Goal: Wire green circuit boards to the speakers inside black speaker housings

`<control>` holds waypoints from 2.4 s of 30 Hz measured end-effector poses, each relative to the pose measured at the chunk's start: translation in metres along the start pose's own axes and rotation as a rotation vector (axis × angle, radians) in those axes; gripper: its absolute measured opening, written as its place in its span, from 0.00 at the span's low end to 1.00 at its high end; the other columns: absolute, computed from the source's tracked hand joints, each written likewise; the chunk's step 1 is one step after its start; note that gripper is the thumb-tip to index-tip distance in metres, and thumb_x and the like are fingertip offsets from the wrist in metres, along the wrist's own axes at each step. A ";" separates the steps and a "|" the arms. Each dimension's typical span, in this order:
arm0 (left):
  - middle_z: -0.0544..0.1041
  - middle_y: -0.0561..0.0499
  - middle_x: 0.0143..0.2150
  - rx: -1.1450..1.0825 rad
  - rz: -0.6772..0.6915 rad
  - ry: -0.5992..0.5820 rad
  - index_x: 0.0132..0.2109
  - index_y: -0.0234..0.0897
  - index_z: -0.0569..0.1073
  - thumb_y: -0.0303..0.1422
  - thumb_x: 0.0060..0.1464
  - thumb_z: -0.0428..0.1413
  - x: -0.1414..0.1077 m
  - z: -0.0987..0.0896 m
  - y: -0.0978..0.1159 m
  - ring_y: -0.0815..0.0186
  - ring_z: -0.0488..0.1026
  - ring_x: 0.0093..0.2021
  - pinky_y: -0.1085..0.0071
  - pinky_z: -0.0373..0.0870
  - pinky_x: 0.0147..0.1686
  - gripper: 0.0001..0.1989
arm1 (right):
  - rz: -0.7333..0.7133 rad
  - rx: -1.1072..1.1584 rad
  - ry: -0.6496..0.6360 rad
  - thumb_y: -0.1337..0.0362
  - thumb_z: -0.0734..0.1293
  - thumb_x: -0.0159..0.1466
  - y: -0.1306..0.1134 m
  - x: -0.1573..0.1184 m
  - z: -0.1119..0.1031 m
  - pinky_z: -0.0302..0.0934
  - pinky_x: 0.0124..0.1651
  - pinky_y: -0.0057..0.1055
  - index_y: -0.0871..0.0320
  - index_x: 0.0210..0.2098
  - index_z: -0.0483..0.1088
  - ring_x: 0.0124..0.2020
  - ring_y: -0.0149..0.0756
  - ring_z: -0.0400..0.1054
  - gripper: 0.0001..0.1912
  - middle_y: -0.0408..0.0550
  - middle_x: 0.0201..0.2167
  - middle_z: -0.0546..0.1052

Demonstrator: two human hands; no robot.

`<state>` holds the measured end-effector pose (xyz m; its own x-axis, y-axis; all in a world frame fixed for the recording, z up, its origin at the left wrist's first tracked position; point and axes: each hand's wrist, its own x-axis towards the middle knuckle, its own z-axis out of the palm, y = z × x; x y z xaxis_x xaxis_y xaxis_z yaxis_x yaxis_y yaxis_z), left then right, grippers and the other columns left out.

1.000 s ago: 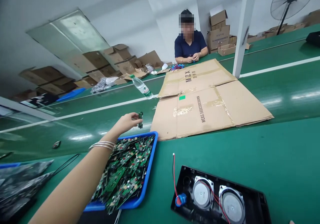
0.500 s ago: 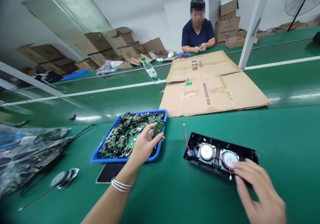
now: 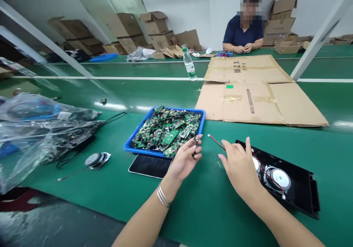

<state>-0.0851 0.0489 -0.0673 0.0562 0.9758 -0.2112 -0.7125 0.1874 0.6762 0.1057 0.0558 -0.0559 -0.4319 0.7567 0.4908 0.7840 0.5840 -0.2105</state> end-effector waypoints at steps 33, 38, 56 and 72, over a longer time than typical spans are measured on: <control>0.74 0.47 0.53 0.176 0.144 -0.070 0.55 0.43 0.68 0.34 0.57 0.57 -0.027 0.015 -0.026 0.56 0.70 0.54 0.57 0.67 0.56 0.18 | -0.249 0.235 0.214 0.75 0.64 0.63 -0.009 0.019 -0.015 0.54 0.34 0.34 0.64 0.37 0.67 0.26 0.32 0.59 0.03 0.47 0.25 0.69; 0.70 0.46 0.58 0.304 0.154 -0.066 0.58 0.43 0.68 0.37 0.57 0.56 -0.031 0.012 -0.031 0.53 0.66 0.58 0.59 0.65 0.57 0.21 | -0.197 0.314 0.189 0.75 0.63 0.64 -0.021 0.014 -0.007 0.51 0.32 0.33 0.62 0.31 0.65 0.25 0.31 0.56 0.06 0.44 0.22 0.66; 0.68 0.46 0.60 0.348 0.304 -0.204 0.56 0.46 0.70 0.34 0.61 0.52 -0.031 0.006 -0.038 0.55 0.64 0.60 0.57 0.63 0.58 0.16 | -0.170 0.262 0.183 0.76 0.60 0.64 -0.026 0.011 -0.003 0.50 0.32 0.33 0.61 0.25 0.62 0.24 0.32 0.55 0.12 0.44 0.21 0.64; 0.78 0.46 0.47 0.075 0.081 -0.043 0.43 0.41 0.77 0.35 0.52 0.61 -0.025 0.021 -0.023 0.54 0.71 0.53 0.59 0.68 0.52 0.11 | -0.151 0.315 0.238 0.76 0.62 0.64 -0.028 0.011 0.000 0.51 0.32 0.33 0.62 0.27 0.63 0.24 0.32 0.57 0.09 0.46 0.23 0.68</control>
<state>-0.0557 0.0225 -0.0632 0.0313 0.9917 -0.1244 -0.6616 0.1139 0.7412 0.0796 0.0476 -0.0448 -0.3877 0.5884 0.7095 0.5289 0.7724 -0.3516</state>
